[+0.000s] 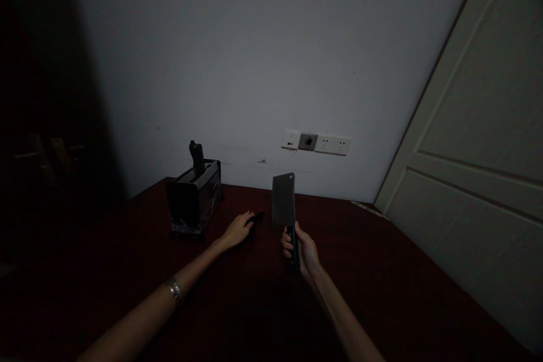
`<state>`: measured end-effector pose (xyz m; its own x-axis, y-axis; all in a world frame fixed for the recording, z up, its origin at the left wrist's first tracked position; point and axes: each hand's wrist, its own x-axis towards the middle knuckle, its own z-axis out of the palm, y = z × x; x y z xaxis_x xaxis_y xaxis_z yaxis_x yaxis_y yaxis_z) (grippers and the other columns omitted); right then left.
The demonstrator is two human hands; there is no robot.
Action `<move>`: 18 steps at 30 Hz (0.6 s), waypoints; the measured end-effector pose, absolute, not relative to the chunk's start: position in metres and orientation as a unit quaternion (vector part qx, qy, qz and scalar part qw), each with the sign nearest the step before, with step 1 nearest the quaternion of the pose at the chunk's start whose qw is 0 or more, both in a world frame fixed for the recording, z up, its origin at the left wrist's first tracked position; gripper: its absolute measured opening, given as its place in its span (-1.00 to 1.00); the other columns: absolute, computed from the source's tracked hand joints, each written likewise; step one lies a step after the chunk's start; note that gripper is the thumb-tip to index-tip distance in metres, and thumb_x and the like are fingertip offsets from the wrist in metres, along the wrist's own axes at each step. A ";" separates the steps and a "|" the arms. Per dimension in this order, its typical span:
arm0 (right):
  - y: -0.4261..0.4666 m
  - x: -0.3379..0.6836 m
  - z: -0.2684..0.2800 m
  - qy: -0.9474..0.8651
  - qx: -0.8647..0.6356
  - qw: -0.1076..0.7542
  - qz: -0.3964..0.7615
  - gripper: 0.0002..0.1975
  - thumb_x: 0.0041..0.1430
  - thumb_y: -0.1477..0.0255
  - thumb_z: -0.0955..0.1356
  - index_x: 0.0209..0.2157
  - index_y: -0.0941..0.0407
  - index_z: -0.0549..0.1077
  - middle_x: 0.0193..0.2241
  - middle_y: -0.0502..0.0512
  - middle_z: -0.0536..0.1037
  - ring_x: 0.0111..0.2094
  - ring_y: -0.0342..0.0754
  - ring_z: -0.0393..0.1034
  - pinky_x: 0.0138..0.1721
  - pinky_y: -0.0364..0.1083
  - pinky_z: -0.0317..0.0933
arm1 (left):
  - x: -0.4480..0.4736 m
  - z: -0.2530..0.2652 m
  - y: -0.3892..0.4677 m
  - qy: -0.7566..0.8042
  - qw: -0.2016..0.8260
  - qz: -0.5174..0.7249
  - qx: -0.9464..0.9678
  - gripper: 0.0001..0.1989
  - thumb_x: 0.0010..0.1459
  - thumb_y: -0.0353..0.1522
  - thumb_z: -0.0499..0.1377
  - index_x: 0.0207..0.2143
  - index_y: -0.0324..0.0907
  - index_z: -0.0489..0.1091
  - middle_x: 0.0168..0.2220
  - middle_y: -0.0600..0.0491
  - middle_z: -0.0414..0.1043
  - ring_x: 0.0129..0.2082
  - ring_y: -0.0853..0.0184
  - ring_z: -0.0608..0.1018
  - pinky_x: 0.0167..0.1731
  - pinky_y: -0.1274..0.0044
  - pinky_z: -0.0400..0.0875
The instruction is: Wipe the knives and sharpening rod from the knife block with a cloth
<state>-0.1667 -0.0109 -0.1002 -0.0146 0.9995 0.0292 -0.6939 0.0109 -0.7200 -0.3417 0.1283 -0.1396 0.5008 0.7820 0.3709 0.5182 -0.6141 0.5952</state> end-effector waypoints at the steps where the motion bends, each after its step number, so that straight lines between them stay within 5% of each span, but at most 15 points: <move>1: -0.010 -0.167 -0.099 -0.295 -0.278 0.653 0.640 -0.69 0.01 0.22 0.36 -0.46 0.20 0.33 -0.65 -0.10 0.27 -0.70 -0.29 0.10 -0.74 -0.28 0.07 | -0.340 -0.145 0.122 0.365 0.204 0.279 0.865 -0.61 0.11 -0.32 -0.01 -0.01 -0.23 0.32 0.05 -0.09 0.29 0.07 0.23 0.32 0.06 0.35 0.13; 5: -0.007 -0.167 -0.095 -0.329 -0.302 0.664 0.599 -0.66 -0.04 0.18 0.38 -0.47 0.21 0.38 -0.60 -0.03 0.37 -0.57 -0.18 0.31 -0.58 -0.18 0.25 | -0.339 -0.150 0.103 0.307 0.230 0.160 0.910 -0.35 0.06 -0.11 0.06 0.14 -0.26 0.12 0.15 -0.15 0.13 0.13 0.15 0.23 0.10 0.35 0.06; 7: -0.004 -0.166 -0.094 -0.345 -0.306 0.670 0.582 -0.65 -0.05 0.17 0.39 -0.48 0.22 0.41 -0.57 0.02 0.43 -0.50 -0.11 0.39 -0.45 -0.12 0.31 | -0.337 -0.143 0.098 0.328 0.270 0.182 0.887 -0.31 0.03 -0.03 0.04 0.12 -0.29 0.17 0.12 -0.18 0.18 0.10 0.10 0.26 0.06 0.35 0.11; 10: 0.002 -0.163 -0.095 -0.356 -0.322 0.681 0.553 -0.64 -0.10 0.17 0.42 -0.47 0.21 0.43 -0.53 0.09 0.51 -0.44 -0.02 0.46 -0.31 -0.06 0.30 | -0.330 -0.128 0.091 0.369 0.358 0.290 0.807 -0.44 0.08 -0.02 -0.07 -0.24 -0.30 0.44 -0.20 -0.15 0.47 -0.17 0.14 0.48 -0.15 0.40 0.29; 13: 0.010 -0.159 -0.098 -0.367 -0.345 0.692 0.517 -0.63 -0.13 0.15 0.43 -0.46 0.21 0.45 -0.52 0.15 0.55 -0.39 0.03 0.47 -0.28 -0.06 0.27 | -0.319 -0.117 0.083 0.374 0.504 0.373 0.683 -0.48 0.05 -0.02 -0.04 -0.57 -0.28 0.39 -0.54 -0.08 0.46 -0.47 0.24 0.52 -0.38 0.45 0.36; 18: 0.017 -0.158 -0.099 -0.375 -0.365 0.697 0.490 -0.63 -0.16 0.15 0.43 -0.47 0.20 0.45 -0.49 0.17 0.57 -0.32 0.03 0.47 -0.23 -0.07 0.24 | -0.297 -0.112 0.063 0.348 0.662 0.352 0.562 -0.47 -0.02 0.01 0.02 -0.59 -0.31 0.35 -0.63 -0.06 0.40 -0.63 0.33 0.47 -0.55 0.52 0.34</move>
<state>-0.1576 0.0173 -0.0988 0.2391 0.9569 0.1647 -0.4095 0.2531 -0.8765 -0.2970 0.0632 -0.1117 0.5096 0.8580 -0.0651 -0.0753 0.1198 0.9899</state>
